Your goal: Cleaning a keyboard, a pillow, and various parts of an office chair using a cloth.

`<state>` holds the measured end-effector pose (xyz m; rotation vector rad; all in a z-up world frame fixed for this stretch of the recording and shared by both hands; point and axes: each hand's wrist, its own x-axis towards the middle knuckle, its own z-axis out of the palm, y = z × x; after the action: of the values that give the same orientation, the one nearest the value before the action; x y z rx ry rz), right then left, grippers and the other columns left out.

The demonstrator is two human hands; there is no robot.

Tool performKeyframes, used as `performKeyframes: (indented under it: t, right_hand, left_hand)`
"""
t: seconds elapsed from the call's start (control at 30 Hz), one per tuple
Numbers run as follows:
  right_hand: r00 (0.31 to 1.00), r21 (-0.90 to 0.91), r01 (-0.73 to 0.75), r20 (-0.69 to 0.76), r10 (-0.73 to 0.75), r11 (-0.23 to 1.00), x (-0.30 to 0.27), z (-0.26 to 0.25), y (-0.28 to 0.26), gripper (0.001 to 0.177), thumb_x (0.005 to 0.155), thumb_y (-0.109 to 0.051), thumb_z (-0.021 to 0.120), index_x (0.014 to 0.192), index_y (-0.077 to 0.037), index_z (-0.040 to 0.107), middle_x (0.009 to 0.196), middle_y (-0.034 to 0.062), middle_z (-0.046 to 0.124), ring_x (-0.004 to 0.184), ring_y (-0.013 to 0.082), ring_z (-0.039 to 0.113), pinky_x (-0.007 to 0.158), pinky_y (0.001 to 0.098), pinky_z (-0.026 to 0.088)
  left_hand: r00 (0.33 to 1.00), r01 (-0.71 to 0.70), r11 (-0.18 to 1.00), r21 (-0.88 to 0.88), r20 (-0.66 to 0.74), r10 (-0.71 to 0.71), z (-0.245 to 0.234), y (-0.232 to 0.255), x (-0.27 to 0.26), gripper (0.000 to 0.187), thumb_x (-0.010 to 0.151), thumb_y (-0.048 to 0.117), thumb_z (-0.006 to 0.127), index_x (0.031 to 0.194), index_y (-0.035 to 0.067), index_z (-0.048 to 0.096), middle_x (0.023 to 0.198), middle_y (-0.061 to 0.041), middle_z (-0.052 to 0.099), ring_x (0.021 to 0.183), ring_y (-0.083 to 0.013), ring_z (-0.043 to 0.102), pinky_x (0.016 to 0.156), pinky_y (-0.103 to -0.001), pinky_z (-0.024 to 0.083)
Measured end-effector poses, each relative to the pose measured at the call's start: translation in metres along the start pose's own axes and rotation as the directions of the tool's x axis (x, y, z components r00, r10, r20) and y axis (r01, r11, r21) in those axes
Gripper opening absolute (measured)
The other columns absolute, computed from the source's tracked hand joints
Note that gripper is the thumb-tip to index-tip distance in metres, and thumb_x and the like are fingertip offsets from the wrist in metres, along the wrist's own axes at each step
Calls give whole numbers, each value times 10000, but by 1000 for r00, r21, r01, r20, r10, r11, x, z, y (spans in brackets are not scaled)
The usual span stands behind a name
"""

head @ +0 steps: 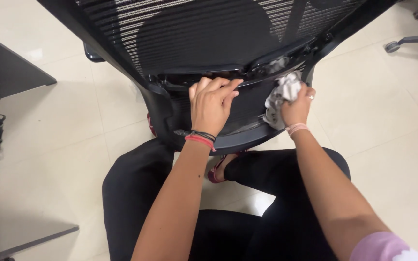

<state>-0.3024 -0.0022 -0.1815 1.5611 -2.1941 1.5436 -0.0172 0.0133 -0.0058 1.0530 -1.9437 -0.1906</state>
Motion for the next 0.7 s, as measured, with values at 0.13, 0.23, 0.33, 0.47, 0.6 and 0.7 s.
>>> performKeyframes:
  t: [0.13,0.23,0.33,0.47,0.6,0.7]
  right_hand:
    - [927,-197,120,372,-39,973,9,-18,-38,763,711,-83,786,1374,84,448,1377,372,373,1116,541,562,957,476,498]
    - [821,-374,207,569,47,904,6,-17,-49,907,717,-344,929,1309,110,414,1344,373,415,1133,521,576,976,485,508]
    - [770,-486,244,623,137,839,-5,-2,-50,1014,647,-265,918,1382,132,343,1386,379,421,1095,471,633,935,438,545]
    - [681,-358,90,703,205,929,-54,26,-94,945,708,-251,884,1423,76,359,1287,278,580,1157,402,644,995,423,527]
    - [615,498,-620,788,-18,606,-97,63,-124,729,891,-59,706,1534,-36,363,1431,149,566,1300,251,573,1044,377,493]
    - [692,596,-711,688,219,373,-86,60,-103,754,809,101,614,1499,-75,369,1335,137,589,1181,258,655,953,380,590]
  left_hand:
    - [1000,9,1000,2,-1,-9,2,0,0,199,930,212,738,1119,219,800,923,71,714,920,-167,592,964,-389,389]
    - [1000,10,1000,-3,0,-10,3,1,-3,198,938,214,738,1127,215,797,944,65,715,930,-165,591,965,-382,393]
    - [1000,6,1000,10,-20,-6,5,2,-1,201,933,218,737,1125,214,799,933,66,711,928,-164,591,976,-385,394]
    - [999,10,999,30,-44,-8,5,-1,0,198,917,197,739,1101,221,806,934,56,707,938,-167,592,980,-383,393]
    - [999,18,1000,23,-49,-17,0,-5,-3,207,899,178,747,1094,214,808,955,59,697,978,-171,600,1016,-392,396]
    - [982,-184,982,39,-45,185,-15,-20,-12,364,886,47,682,1230,125,771,1146,13,681,1096,-200,607,1093,-420,426]
